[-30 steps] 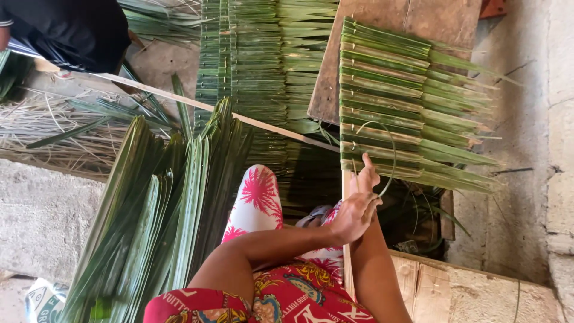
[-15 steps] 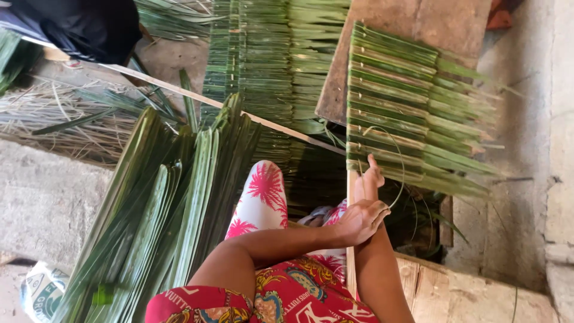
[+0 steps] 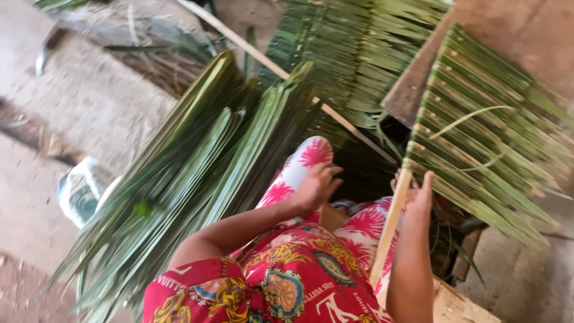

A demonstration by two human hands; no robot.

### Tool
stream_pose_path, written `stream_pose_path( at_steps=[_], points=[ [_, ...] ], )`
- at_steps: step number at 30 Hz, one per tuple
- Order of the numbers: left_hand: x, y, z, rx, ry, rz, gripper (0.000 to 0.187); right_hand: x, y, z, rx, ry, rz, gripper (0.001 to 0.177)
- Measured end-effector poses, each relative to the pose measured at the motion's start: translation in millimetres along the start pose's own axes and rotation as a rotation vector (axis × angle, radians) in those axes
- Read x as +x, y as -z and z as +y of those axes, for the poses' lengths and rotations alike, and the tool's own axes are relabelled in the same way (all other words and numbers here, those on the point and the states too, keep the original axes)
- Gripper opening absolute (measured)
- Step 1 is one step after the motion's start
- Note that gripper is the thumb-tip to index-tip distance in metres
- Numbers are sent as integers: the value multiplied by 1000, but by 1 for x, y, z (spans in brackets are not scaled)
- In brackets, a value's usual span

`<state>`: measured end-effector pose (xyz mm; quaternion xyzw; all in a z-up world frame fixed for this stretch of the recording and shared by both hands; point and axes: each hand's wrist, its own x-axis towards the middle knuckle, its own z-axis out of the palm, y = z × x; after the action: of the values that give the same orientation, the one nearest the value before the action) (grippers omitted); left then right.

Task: Weaving palm leaves onto a wooden frame to create a thatched panel

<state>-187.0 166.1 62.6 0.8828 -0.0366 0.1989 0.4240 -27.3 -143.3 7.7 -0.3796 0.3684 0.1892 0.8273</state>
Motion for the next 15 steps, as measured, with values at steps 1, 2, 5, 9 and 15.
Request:
stream_pose_path(
  at_steps=[1, 2, 5, 9, 15],
  points=[
    [-7, 18, -15, 76, -82, -4, 28, 23, 21, -1, 58, -10, -93, 89],
    [-15, 37, -31, 154, -164, -11, 22, 48, 40, 0, 119, -22, -186, 66],
    [-48, 84, -39, 158, 188, 218, 28, 48, 60, 3, 98, 46, -250, 56],
    [-82, 120, -84, 194, 290, 288, 20, 20, 57, 10, 72, 147, -301, 95],
    [-107, 148, -106, 360, 342, 439, 14, 1, 45, 15, 95, 218, -274, 82]
  ],
)
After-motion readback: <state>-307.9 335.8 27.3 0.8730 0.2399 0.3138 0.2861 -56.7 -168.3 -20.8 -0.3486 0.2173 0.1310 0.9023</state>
